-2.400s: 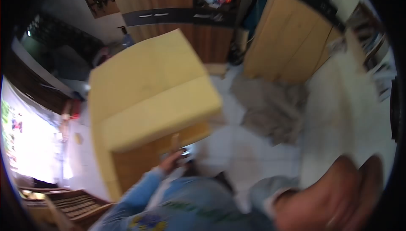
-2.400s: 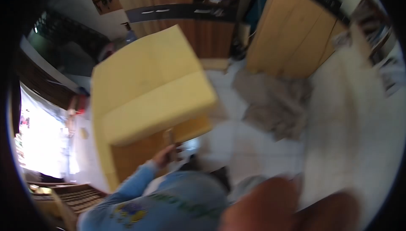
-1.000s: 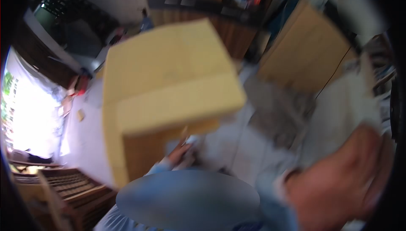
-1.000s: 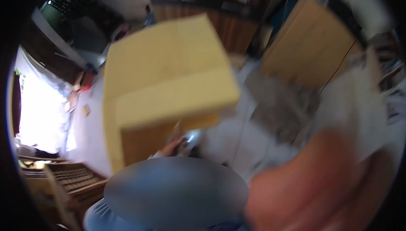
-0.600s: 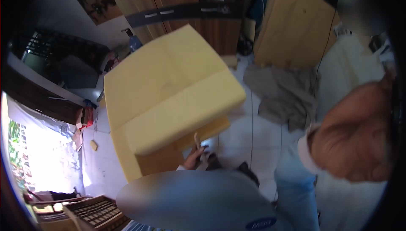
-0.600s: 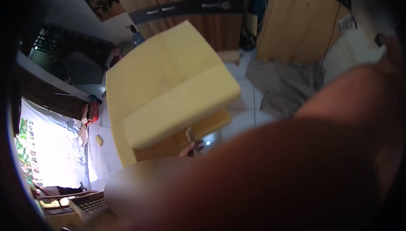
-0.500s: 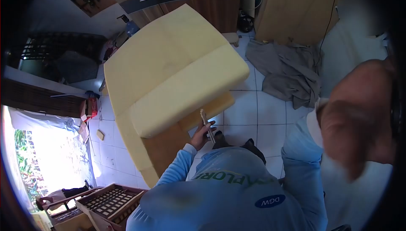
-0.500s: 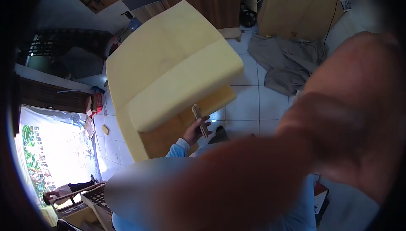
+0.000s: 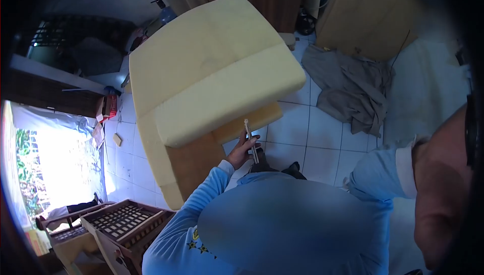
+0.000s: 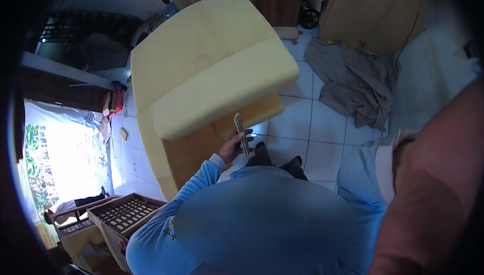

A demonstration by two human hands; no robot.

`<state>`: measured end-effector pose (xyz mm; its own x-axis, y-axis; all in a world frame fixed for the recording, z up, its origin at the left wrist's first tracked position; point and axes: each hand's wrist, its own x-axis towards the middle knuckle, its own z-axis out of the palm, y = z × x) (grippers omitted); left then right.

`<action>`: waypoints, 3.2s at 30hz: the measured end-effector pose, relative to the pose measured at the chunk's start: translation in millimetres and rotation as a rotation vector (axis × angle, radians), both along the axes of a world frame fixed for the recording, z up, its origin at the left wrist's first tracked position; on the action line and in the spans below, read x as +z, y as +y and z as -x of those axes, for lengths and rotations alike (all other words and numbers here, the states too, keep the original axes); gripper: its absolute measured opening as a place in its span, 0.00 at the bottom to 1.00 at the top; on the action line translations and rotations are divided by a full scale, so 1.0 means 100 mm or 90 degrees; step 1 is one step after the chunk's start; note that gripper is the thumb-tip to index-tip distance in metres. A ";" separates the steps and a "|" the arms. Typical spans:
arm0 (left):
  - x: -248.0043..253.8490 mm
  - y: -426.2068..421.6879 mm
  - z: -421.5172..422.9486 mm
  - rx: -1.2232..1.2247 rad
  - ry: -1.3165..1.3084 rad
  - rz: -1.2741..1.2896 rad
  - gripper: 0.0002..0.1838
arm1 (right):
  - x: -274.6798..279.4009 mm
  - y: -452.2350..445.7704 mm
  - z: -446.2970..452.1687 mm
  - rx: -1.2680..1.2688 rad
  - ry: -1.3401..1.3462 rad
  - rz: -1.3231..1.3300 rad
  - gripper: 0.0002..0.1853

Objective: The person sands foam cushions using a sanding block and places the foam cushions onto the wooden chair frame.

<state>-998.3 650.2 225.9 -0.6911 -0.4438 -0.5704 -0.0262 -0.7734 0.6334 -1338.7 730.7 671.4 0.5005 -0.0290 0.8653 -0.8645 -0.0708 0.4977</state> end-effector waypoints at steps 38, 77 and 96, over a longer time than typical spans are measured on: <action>0.28 0.60 1.09 -0.728 -0.338 0.212 0.47 | -5.02 3.48 -1.14 -0.008 -1.699 -0.207 0.22; -1.07 0.91 -3.73 0.702 -0.153 0.127 0.50 | -5.02 1.08 -1.18 0.159 -1.244 -1.248 0.27; 1.64 0.03 1.07 0.735 0.344 -0.274 0.51 | -2.92 -0.39 -0.79 0.497 -1.391 -0.997 0.51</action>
